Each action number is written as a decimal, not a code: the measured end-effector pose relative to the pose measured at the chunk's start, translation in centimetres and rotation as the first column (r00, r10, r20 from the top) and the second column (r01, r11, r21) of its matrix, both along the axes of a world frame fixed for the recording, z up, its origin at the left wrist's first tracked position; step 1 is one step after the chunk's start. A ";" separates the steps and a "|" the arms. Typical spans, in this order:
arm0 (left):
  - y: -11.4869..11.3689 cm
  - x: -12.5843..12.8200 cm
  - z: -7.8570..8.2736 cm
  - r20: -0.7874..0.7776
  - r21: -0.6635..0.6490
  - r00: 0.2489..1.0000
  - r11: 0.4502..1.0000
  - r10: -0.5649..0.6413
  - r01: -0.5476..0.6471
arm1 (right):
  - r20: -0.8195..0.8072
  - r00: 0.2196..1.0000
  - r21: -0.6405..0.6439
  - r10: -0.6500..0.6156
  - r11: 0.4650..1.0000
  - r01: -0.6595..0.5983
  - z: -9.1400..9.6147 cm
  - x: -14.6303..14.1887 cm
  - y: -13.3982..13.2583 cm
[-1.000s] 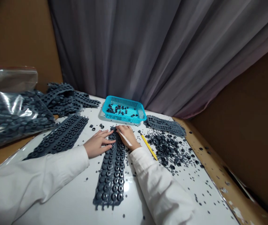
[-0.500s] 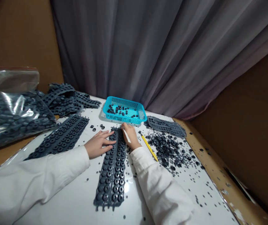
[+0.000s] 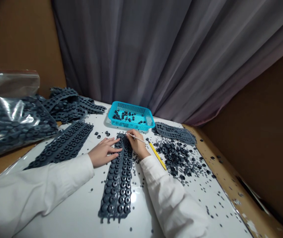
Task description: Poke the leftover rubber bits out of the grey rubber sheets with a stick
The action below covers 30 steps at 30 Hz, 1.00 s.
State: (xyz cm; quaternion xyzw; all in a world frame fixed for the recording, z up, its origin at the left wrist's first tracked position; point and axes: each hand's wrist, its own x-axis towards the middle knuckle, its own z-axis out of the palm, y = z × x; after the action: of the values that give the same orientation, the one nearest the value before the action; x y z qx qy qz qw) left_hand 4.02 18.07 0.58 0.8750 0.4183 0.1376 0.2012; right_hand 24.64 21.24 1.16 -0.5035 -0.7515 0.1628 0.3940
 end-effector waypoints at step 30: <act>-0.1 0.2 0.0 0.033 0.006 0.999 1.000 0.018 -0.018 | 0.284 0.928 -0.033 0.243 0.969 -0.243 -1.2 -0.8 1.4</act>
State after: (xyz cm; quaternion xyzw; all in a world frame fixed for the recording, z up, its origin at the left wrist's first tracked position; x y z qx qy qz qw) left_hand 4.23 17.94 0.58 0.8695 0.4223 0.1551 0.2040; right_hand 23.86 22.67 -0.08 -0.4243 -0.8572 0.1350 0.2588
